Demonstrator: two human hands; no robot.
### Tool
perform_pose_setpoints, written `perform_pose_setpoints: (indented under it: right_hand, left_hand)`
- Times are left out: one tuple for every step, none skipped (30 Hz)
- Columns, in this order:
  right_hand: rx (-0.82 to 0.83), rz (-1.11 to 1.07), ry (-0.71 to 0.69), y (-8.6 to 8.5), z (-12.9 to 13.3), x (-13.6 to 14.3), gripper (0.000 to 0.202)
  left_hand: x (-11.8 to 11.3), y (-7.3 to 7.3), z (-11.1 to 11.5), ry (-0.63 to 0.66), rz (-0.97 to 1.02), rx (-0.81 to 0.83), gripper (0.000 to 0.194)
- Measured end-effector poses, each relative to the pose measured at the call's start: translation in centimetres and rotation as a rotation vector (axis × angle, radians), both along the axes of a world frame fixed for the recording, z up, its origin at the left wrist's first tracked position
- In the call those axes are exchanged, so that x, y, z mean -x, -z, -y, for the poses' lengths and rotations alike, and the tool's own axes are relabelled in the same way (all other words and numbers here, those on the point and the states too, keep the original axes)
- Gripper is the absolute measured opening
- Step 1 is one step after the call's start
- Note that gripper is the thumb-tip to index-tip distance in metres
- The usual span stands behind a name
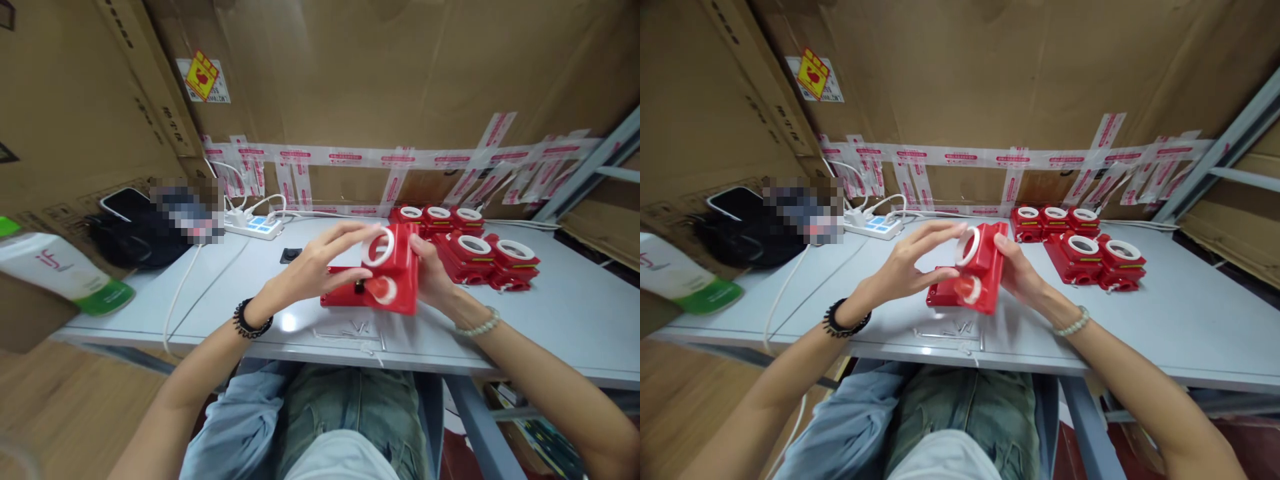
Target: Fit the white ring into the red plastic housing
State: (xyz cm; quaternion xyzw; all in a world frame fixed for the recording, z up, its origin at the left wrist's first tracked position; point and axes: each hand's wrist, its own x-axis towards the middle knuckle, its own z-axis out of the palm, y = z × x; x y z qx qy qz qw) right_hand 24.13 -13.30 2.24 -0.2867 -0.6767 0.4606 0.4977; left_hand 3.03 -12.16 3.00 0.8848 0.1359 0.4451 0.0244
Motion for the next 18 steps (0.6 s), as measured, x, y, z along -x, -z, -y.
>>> perform_pose_setpoints:
  right_hand:
    - [0.024, -0.046, -0.006, 0.1, -0.3, -0.1, 0.045]
    - [0.039, -0.094, 0.000, 0.3, -0.5, -0.2, 0.044]
    - [0.038, -0.138, 0.020, 0.4, -0.7, -0.4, 0.046]
    - [0.019, -0.165, 0.048, 0.6, -0.8, -0.5, 0.049]
    - [0.000, -0.184, 0.067, 0.8, -0.8, -0.5, 0.052]
    - [-0.012, -0.187, 0.068, 1.0, -0.8, -0.6, 0.055]
    - [-0.025, -0.173, 0.064, 1.1, -0.8, -0.7, 0.056]
    - [-0.044, -0.143, 0.065, 1.2, -0.8, -0.7, 0.058]
    - [-0.072, -0.101, 0.075, 1.3, -0.9, -0.8, 0.060]
    - [-0.108, -0.059, 0.095, 1.3, -1.1, -1.0, 0.063]
    - [-0.150, -0.024, 0.124, 1.4, -1.3, -1.2, 0.066]
    - [-0.193, 0.012, 0.160, 1.5, -1.6, -1.4, 0.069]
    - [-0.229, 0.046, 0.199, 1.5, -1.9, -1.7, 0.072]
    - [-0.263, 0.094, 0.248, 1.7, -2.3, -2.0, 0.073]
    - [-0.287, 0.168, 0.305, 1.8, -2.6, -2.3, 0.071]
    - [-0.297, 0.248, 0.356, 1.8, -2.9, -2.5, 0.066]
    - [-0.298, 0.329, 0.400, 1.9, -3.1, -2.7, 0.060]
    - [-0.288, 0.398, 0.430, 1.9, -3.2, -2.9, 0.055]
  left_hand:
    - [0.0, 0.1, -0.2, 0.001, 0.027, 0.047, 0.061]
    - [0.1, 0.2, -0.4, -0.001, 0.049, 0.104, 0.064]
    - [0.1, 0.4, -0.6, -0.004, 0.058, 0.161, 0.067]
    - [0.1, 0.6, -0.7, -0.010, 0.057, 0.214, 0.070]
    - [0.0, 0.8, -0.8, -0.015, 0.046, 0.257, 0.073]
    - [0.0, 0.9, -0.8, -0.019, 0.029, 0.287, 0.076]
    - [-0.1, 1.1, -0.9, -0.023, 0.014, 0.303, 0.078]
    - [-0.2, 1.1, -0.9, -0.027, 0.005, 0.310, 0.079]
    - [-0.2, 1.2, -1.1, -0.030, 0.001, 0.308, 0.079]
    - [-0.1, 1.2, -1.3, -0.037, 0.000, 0.304, 0.078]
    - [0.0, 1.1, -1.6, -0.048, -0.002, 0.299, 0.078]
    - [0.3, 1.2, -2.0, -0.067, -0.004, 0.294, 0.077]
    - [0.6, 1.2, -2.5, -0.095, -0.007, 0.292, 0.077]
    - [0.9, 1.4, -3.2, -0.129, -0.014, 0.292, 0.075]
    - [1.4, 1.7, -4.0, -0.171, -0.022, 0.295, 0.074]
    - [1.8, 2.0, -4.8, -0.217, -0.030, 0.300, 0.073]
    - [2.3, 2.5, -5.7, -0.256, -0.048, 0.308, 0.074]
    - [2.7, 3.0, -6.5, -0.287, -0.071, 0.329, 0.075]
